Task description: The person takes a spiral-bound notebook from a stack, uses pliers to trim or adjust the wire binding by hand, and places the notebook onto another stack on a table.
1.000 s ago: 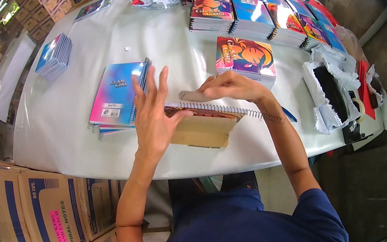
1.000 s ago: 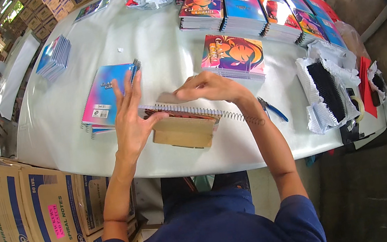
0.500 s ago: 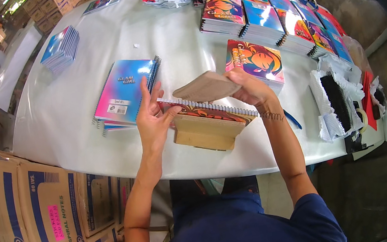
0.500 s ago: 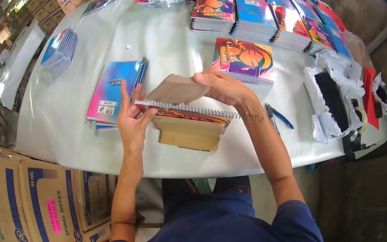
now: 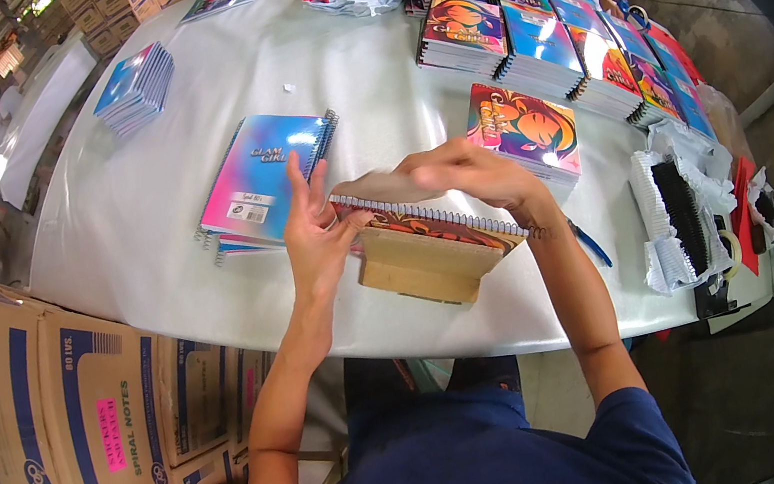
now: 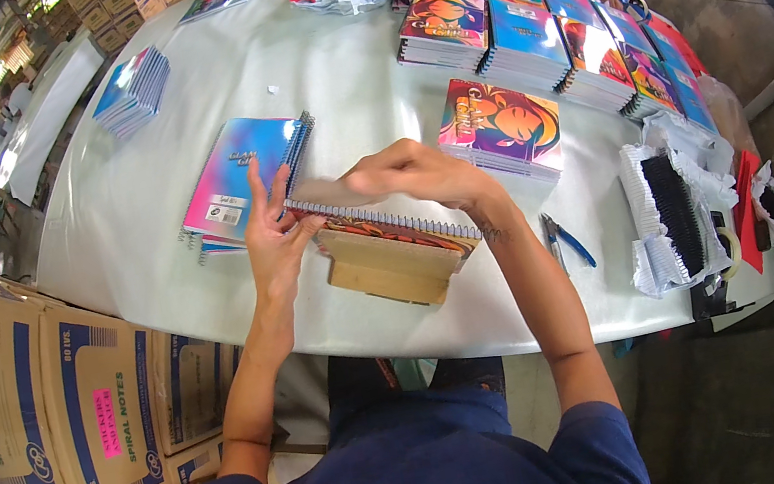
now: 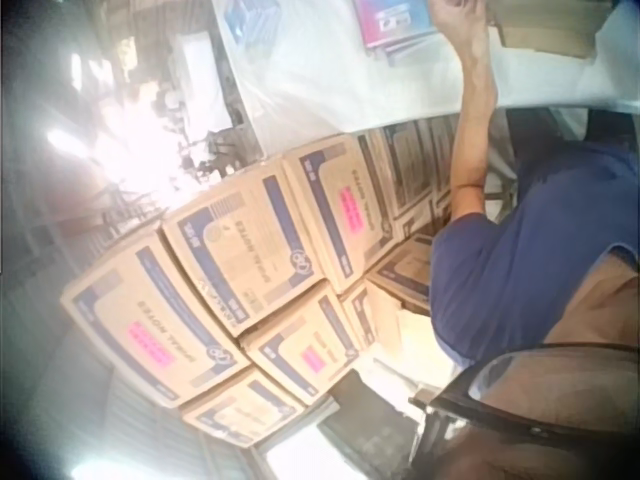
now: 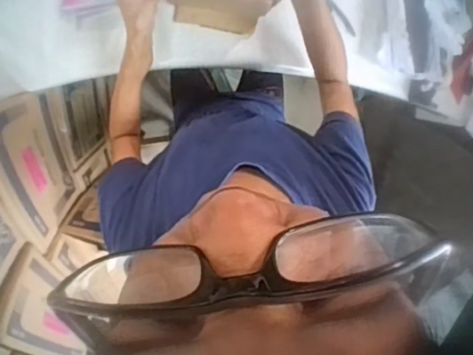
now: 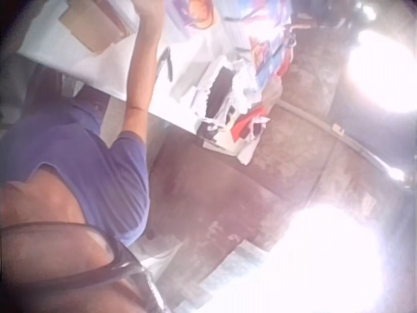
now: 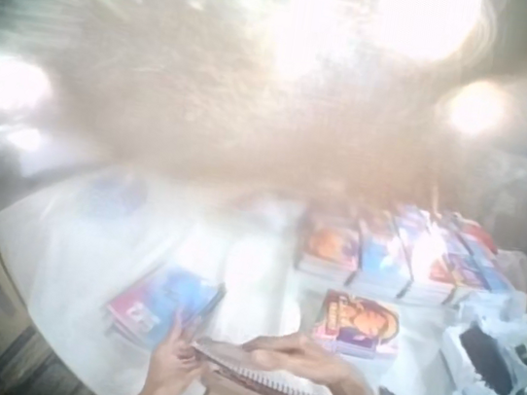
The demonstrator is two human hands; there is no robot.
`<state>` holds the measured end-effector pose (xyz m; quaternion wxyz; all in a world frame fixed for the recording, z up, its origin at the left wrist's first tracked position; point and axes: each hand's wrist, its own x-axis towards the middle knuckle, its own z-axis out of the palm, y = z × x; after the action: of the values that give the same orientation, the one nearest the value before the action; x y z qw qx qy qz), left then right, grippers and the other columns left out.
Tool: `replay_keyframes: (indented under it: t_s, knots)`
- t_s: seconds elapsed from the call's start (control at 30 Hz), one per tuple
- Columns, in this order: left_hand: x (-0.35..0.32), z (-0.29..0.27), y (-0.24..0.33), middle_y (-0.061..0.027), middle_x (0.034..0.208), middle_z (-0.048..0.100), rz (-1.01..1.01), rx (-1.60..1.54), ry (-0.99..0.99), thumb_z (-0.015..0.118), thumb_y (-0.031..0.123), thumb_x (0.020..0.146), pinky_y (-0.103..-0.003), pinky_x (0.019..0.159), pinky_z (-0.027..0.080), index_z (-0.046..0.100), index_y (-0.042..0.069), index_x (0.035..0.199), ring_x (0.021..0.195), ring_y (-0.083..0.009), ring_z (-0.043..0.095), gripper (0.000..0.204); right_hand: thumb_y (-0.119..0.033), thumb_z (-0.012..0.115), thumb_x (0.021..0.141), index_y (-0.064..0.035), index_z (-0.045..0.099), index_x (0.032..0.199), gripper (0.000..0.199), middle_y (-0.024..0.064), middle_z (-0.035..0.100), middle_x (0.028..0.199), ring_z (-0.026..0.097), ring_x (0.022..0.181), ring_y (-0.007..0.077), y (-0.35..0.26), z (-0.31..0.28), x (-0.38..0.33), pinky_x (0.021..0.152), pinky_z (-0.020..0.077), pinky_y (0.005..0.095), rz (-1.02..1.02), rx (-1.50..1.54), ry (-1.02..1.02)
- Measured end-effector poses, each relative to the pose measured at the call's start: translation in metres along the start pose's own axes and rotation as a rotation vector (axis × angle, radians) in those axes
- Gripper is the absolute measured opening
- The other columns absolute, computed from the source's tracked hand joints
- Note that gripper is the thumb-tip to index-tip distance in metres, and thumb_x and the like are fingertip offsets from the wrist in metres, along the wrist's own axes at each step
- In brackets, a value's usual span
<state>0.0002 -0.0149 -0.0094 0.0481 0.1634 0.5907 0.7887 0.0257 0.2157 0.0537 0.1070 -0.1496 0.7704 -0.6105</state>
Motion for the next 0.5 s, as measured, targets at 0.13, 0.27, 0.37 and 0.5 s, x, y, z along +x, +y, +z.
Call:
replay_keyframes:
  t_s: [0.13, 0.27, 0.37, 0.5]
  knots:
    - [0.007, -0.019, -0.010, -0.0175, 0.149, 0.039, 0.131, 0.165, -0.127, 0.074, 0.024, 0.085, -0.028, 0.080, 0.055, 0.023, 0.007, 0.152, 0.116, -0.0205, 0.057, 0.086, -0.045, 0.069, 0.085, -0.0010, 0.072, 0.106, 0.049, 0.0169, 0.070, 0.095, 0.062, 0.092, 0.0240, 0.008, -0.005, 0.000, 0.084, 0.0480, 0.0360, 0.135, -0.217, 0.119]
    - [0.024, -0.024, 0.005, -0.0129, 0.132, 0.058, -0.096, 0.160, -0.441, 0.063, 0.046, 0.091, -0.030, 0.091, 0.050, 0.050, -0.001, 0.136, 0.112, -0.0179, 0.060, 0.066, -0.039, 0.073, 0.079, -0.0061, 0.071, 0.112, 0.046, 0.0191, 0.067, 0.098, 0.061, 0.094, 0.0335, 0.034, -0.016, -0.037, 0.086, 0.0464, 0.0423, 0.125, -0.668, 0.224]
    - [0.031, 0.002, 0.034, -0.0101, 0.117, 0.068, -0.030, 0.028, -0.371, 0.061, 0.047, 0.093, -0.029, 0.096, 0.047, 0.064, 0.000, 0.123, 0.111, -0.0166, 0.061, 0.056, -0.035, 0.074, 0.078, -0.0115, 0.065, 0.123, 0.052, 0.0199, 0.060, 0.119, 0.055, 0.111, 0.0350, 0.079, -0.024, -0.074, 0.098, 0.0388, 0.0475, 0.004, -1.120, 0.206]
    - [0.044, 0.011, 0.108, -0.0131, 0.124, 0.064, 0.332, 0.097, -0.029, 0.053, 0.043, 0.098, -0.028, 0.089, 0.052, 0.060, -0.004, 0.126, 0.114, -0.0211, 0.061, 0.055, -0.034, 0.077, 0.077, -0.0152, 0.055, 0.133, 0.062, 0.0211, 0.047, 0.137, 0.044, 0.128, 0.0364, 0.097, -0.014, -0.133, 0.107, 0.0285, 0.0542, 0.143, -1.221, 0.599]
